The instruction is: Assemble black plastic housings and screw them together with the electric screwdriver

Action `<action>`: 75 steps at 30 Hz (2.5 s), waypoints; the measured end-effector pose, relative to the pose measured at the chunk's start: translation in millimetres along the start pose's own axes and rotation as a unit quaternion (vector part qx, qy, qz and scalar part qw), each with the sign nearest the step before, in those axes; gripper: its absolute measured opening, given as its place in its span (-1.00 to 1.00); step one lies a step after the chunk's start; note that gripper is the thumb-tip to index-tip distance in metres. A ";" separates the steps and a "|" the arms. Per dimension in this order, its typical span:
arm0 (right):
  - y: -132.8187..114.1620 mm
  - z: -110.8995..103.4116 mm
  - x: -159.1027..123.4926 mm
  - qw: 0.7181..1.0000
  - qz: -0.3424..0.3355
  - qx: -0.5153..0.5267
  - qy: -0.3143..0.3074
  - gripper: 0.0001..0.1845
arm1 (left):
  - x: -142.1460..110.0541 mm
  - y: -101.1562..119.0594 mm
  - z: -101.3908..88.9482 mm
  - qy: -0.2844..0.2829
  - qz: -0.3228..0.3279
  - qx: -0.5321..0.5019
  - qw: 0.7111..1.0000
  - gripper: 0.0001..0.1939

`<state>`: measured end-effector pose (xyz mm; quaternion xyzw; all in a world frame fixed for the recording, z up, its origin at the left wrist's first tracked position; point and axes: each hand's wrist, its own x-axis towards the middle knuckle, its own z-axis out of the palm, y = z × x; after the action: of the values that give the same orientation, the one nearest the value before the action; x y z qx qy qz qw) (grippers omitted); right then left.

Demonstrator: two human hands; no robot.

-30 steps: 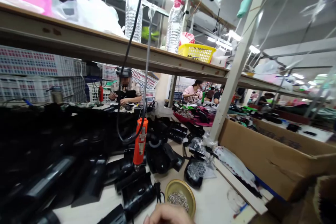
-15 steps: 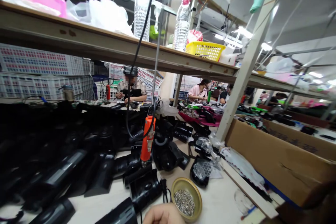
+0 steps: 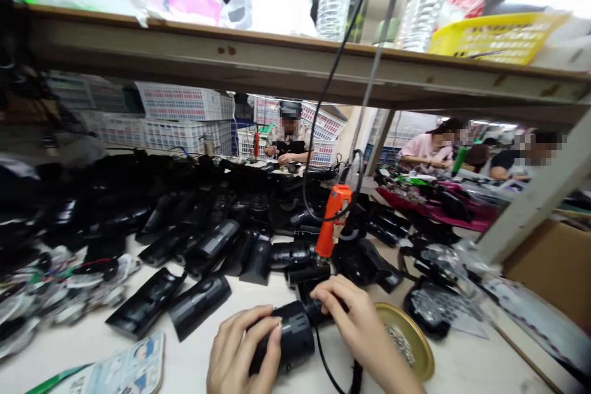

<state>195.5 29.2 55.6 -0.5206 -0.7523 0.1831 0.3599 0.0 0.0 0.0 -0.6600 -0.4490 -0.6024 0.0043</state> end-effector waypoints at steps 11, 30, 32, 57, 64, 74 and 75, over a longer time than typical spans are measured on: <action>0.5 14.8 37.1 0.962 -0.099 -0.174 -0.186 -0.72 | -1.4 -6.4 -0.7 -0.206 -0.008 -0.008 0.979 -0.84; 16.2 10.6 51.2 0.963 -0.071 -0.091 -0.244 -0.84 | -21.9 2.2 26.3 -0.079 0.022 -0.046 0.996 -0.81; 18.6 11.2 48.1 0.968 -0.068 -0.081 -0.229 -0.81 | -23.8 2.7 28.8 -0.073 0.021 -0.044 0.996 -0.83; 18.0 -2.7 42.6 0.982 0.036 0.085 -0.166 -0.69 | -25.4 -3.9 24.2 -0.096 -0.085 -0.100 0.987 -0.89; -8.5 3.1 -15.1 0.971 -0.130 0.173 -0.096 -0.78 | -18.9 -7.9 12.1 -0.123 -0.171 -0.185 0.960 -0.76; -9.5 28.6 -17.4 0.964 -0.137 0.228 -0.007 -0.88 | -11.8 -0.7 4.8 -0.127 -0.240 -0.235 0.933 -0.68; -9.0 29.3 -17.4 0.963 -0.141 0.228 -0.006 -0.88 | -12.9 -1.4 5.7 -0.126 -0.244 -0.227 0.934 -0.68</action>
<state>171.6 12.6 35.5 -0.3119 -0.7585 0.3002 0.4872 5.4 -3.6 -12.6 -0.5840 -0.4438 -0.5831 -0.3493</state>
